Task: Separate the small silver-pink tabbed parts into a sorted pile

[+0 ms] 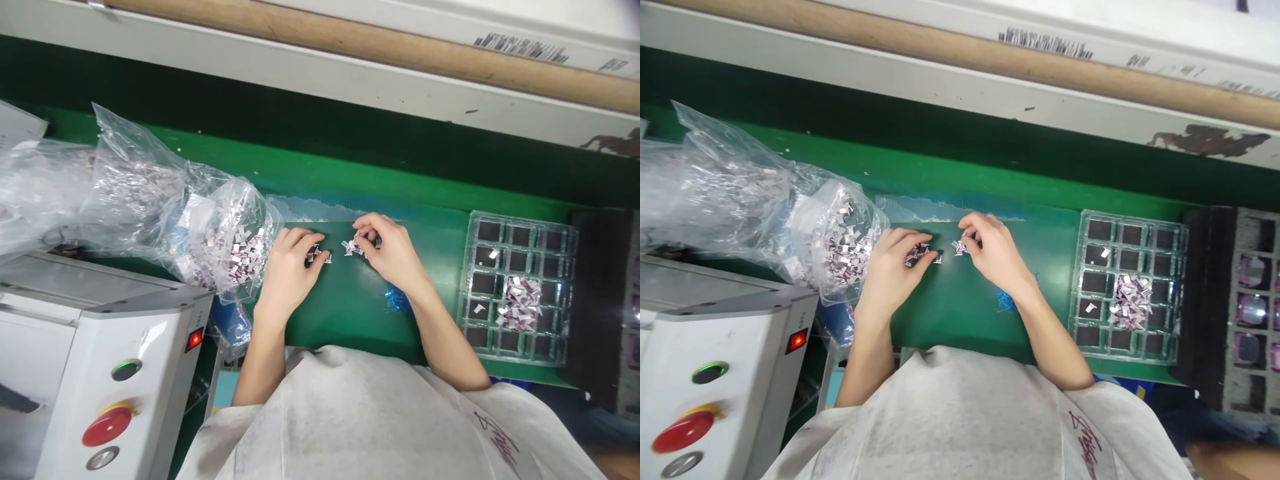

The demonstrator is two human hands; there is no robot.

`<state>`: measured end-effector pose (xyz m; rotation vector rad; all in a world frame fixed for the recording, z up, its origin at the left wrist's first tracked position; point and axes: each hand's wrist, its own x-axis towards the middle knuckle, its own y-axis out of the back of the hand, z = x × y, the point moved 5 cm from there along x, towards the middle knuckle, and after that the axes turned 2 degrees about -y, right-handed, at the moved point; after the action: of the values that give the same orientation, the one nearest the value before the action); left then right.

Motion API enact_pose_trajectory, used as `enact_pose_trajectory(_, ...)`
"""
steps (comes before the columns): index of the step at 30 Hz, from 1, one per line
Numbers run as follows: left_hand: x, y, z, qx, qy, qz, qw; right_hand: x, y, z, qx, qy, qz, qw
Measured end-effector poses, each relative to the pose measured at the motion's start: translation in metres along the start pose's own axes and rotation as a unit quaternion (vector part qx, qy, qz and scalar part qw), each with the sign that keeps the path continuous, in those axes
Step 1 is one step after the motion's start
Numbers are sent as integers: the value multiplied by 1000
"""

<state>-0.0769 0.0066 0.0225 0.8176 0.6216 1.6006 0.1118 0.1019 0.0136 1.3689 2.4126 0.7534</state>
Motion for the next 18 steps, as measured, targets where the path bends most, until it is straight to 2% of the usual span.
enact_pose_trajectory(4, -6, 3, -11, 64, -8, -29, 998, 3, 1, 2, -72, 15, 0, 997)
enact_pose_trajectory(11, -9, 1, -13, 74, -36, -49, 995, 12, 18, 5, -85, 10, 80, 993)
enact_pose_trajectory(18, -3, 5, -14, 102, -78, -80, 989, 32, 35, 33, -155, -12, 156, 975)
